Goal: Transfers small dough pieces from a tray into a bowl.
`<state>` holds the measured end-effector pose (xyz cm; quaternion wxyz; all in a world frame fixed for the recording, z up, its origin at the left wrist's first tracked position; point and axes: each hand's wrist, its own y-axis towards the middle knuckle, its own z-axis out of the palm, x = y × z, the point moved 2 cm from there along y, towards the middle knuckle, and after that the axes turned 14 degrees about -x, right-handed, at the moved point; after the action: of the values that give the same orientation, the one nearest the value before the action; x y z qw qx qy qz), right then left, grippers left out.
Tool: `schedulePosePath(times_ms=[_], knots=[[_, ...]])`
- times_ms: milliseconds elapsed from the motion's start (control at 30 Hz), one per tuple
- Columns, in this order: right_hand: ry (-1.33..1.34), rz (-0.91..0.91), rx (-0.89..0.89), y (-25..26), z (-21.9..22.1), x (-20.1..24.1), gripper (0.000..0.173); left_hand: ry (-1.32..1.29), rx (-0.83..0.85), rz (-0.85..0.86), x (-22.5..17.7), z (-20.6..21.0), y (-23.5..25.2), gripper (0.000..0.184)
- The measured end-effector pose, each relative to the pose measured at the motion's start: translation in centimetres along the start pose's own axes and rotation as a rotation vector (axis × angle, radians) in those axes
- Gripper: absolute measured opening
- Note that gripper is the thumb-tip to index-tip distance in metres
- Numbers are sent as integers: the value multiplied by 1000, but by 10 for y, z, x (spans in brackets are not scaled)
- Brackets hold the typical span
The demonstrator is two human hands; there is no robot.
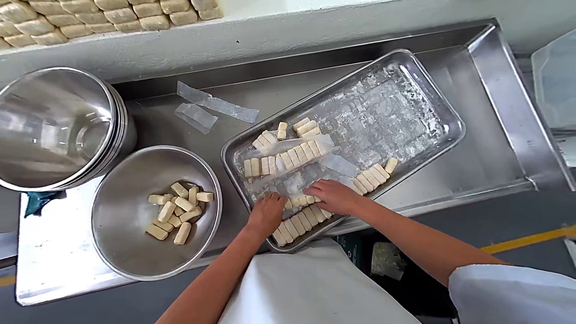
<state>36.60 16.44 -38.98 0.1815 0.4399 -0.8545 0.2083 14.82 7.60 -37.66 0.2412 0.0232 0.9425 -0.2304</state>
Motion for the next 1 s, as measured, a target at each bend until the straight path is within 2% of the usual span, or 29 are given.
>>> schedulePosePath(times_ms=[33, 100, 167, 233, 300, 367, 433, 500, 667, 733, 833, 1000], knots=[[23, -8, -13, 5, -7, -1, 37, 4, 27, -1, -2, -11, 3, 41], [102, 7, -86, 15, -35, 0, 32, -38, 30, -3, -7, -44, 3, 39], [158, 46, -281, 19, -64, 3, 36, -87, -122, 5, -4, -79, -2, 43], [140, 89, -479, 18, -92, 4, 43, -82, -303, 26, 0, -107, -5, 54], [132, 105, -570, 9, -101, 4, 36, -108, -393, 46, -1, -112, -10, 54], [114, 106, -381, -5, -80, 3, 34, -195, -277, 33, -9, -85, -16, 47], [20, 105, -100, -20, -38, -2, 48, -250, -8, 4, -14, -34, -19, 57], [-51, 102, -3, -33, -5, -7, 61, -212, 201, -10, -18, 4, -18, 69], [-111, 96, -67, -32, 15, -12, 63, -347, 265, -144, -12, 32, -6, 73], [-116, 71, -86, -25, 15, -13, 65, -396, 277, -172, -10, 30, 1, 67], [-68, 26, -104, -31, 16, -10, 66, -398, 263, -135, -13, 27, -4, 55], [37, -83, -118, -27, 4, -11, 61, -379, 276, -58, -19, 20, -9, 46]])
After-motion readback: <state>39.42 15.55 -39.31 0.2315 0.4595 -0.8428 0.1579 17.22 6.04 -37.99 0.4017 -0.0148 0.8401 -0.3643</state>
